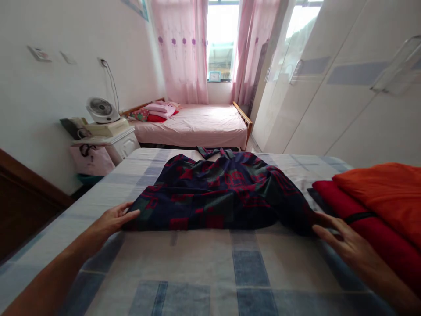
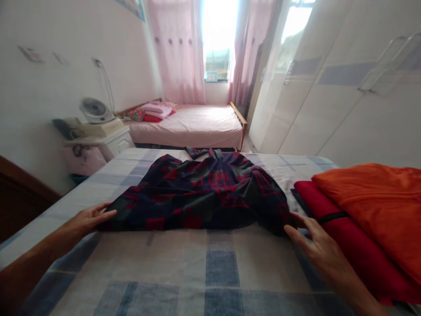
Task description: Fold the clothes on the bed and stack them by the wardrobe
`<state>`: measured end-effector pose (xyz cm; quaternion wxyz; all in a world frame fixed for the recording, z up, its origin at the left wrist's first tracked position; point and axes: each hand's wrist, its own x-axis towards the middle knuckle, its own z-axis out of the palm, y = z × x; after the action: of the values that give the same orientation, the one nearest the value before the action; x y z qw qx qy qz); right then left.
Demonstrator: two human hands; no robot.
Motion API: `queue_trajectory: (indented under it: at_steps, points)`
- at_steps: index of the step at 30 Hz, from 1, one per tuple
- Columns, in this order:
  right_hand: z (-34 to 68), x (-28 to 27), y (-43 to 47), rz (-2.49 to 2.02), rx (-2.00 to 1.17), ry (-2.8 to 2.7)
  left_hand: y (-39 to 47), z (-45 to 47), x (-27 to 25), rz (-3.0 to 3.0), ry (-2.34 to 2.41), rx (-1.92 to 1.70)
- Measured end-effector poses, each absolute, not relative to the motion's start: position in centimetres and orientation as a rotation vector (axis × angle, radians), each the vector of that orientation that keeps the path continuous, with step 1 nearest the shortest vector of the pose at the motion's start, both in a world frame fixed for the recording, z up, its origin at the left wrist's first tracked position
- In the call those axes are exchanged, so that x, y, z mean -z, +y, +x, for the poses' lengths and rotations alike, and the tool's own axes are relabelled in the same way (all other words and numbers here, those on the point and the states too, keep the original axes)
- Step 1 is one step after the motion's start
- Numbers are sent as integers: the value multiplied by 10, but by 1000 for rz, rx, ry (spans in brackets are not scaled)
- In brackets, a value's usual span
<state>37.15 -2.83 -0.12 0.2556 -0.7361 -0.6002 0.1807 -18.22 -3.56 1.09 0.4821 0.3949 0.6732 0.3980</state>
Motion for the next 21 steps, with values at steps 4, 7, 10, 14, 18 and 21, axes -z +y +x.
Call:
queue_trajectory:
  at_steps: [4, 7, 10, 14, 18, 21]
  points:
    - [361, 6, -38, -1943, -503, -1585, -31, -181, 3, 894, 1587, -1094]
    - [363, -11, -24, -1797, -611, -1419, -24, -180, -10, 867, 1570, -1263]
    - [386, -29, -20, -1725, -532, -1319, -27, -187, -29, 949, 1513, -1382]
    - [410, -25, -34, -1834, -388, -1395, -44, -201, -28, 1113, 1626, -1191]
    - [388, 4, -51, -1922, -499, -1733, -55, -199, -4, 1260, 1778, -864]
    - [367, 12, -54, -1896, -445, -1911, -55, -192, 4, 1279, 1833, -862]
